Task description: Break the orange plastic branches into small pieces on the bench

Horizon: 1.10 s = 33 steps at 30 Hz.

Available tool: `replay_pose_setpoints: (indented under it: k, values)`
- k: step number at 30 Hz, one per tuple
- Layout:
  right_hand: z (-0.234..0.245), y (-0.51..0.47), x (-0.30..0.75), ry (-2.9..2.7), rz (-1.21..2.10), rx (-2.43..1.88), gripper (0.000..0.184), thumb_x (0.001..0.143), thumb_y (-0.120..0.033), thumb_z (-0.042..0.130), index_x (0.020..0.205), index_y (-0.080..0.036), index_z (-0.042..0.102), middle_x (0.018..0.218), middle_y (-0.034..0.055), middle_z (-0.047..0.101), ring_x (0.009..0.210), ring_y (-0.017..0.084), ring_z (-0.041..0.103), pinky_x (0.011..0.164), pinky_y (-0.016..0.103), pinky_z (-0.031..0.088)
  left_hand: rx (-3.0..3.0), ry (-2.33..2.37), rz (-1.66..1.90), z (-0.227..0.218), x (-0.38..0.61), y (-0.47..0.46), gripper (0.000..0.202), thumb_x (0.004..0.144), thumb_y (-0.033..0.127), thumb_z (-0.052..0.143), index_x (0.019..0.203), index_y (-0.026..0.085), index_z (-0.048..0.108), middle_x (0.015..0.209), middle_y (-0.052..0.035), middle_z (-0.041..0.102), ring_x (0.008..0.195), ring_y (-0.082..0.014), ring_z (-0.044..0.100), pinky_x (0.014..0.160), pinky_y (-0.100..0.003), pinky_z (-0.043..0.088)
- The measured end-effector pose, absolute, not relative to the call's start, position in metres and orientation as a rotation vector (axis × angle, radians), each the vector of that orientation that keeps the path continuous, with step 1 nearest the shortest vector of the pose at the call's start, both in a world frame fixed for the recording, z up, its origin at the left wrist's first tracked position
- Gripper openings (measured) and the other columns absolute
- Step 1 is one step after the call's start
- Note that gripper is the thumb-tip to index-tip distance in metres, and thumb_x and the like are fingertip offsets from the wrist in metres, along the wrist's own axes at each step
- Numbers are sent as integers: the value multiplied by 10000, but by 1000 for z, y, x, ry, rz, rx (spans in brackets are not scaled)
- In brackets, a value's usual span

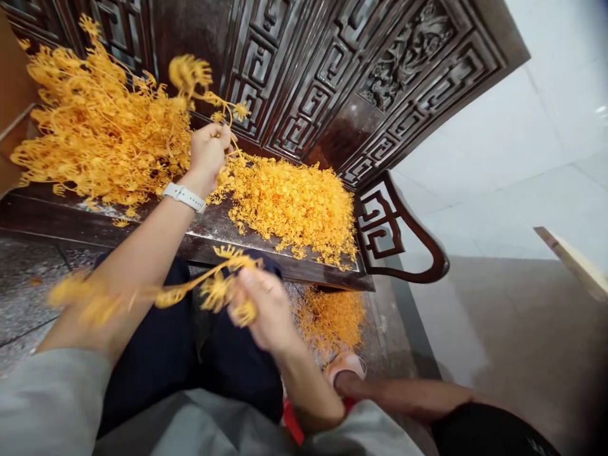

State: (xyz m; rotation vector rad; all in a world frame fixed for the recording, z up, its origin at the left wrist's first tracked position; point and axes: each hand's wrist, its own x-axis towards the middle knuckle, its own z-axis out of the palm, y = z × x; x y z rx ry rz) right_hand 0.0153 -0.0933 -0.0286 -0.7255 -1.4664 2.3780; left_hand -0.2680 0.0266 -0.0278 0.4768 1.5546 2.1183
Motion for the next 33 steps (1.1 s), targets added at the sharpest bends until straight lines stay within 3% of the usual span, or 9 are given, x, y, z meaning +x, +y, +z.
replay_pose_setpoints:
  k: [4, 9, 12, 15, 19, 22, 25, 29, 33]
  values:
    - [-7, -24, 24, -1470, 2162, -733, 488, 931, -575, 773, 695, -188, 589, 595, -57, 406, 482, 62, 283, 423, 199, 207, 537, 1264, 2053, -23, -242, 20, 242, 1057, 280, 609, 835, 186, 634, 736, -25, 597, 578, -122, 499, 533, -299, 272]
    - [-18, 18, 19, -1864, 1853, -884, 457, 942, -613, 720, 803, -186, 640, 583, -99, 257, 498, 65, 184, 473, 222, 173, 678, 1295, 1777, -13, -243, 14, 191, 1061, 313, 589, 941, 194, 679, 838, -43, 704, 513, -94, 492, 538, -297, 368]
    - [-47, 49, 0, -2174, 1621, -976, 401, 989, -576, 642, 858, -204, 567, 624, -82, 333, 537, 82, 258, 533, 239, 242, 784, 1289, 1722, -12, -248, 11, 195, 1072, 340, 591, 989, 194, 690, 869, -54, 741, 530, -98, 498, 559, -304, 415]
    - [-81, 82, -24, -2623, 1326, -1154, 350, 1036, -447, 559, 793, -202, 502, 627, -46, 415, 596, 109, 386, 598, 272, 285, 820, 1330, 1783, -13, -254, 5, 173, 1044, 311, 622, 968, 183, 710, 859, -81, 740, 633, -144, 615, 613, -297, 461]
    - [-114, 98, -46, -2936, 1194, -1181, 322, 912, -325, 743, 727, -180, 524, 616, -15, 513, 653, 136, 486, 639, 290, 291, 873, 1491, 1903, -19, -269, -3, 232, 1003, 274, 668, 794, 178, 701, 816, -89, 720, 801, -183, 686, 754, -288, 506]
    - [-117, 92, -49, -2997, 1155, -1091, 318, 940, -422, 732, 819, -175, 571, 692, -10, 571, 691, 139, 514, 661, 285, 301, 942, 1674, 1894, -27, -281, -3, 416, 1053, 341, 613, 668, 194, 662, 647, -43, 591, 674, -158, 568, 735, -282, 463]
    - [-94, 89, -45, -3026, 1050, -1064, 422, 957, -534, 719, 779, -176, 583, 698, 8, 575, 701, 147, 510, 677, 303, 296, 1003, 1917, 1847, -33, -284, 2, 501, 1080, 384, 554, 619, 205, 630, 546, 5, 429, 569, -156, 405, 676, -301, 397]
    - [-43, 95, -38, -2658, 1105, -936, 561, 983, -726, 614, 826, -188, 623, 810, 49, 637, 740, 155, 549, 700, 312, 376, 1358, 2000, 1594, -34, -265, 9, 326, 1018, 210, 539, 728, 182, 685, 629, -25, 580, 664, -185, 544, 742, -310, 425]
    - [-12, 95, -46, -2071, 1169, -748, 594, 987, -795, 539, 1228, -255, 597, 1115, 67, 658, 875, 162, 602, 726, 303, 466, 1815, 2067, 1113, -38, -221, 13, 169, 907, 152, 595, 822, 172, 740, 644, -53, 618, 658, -221, 584, 736, -343, 452]
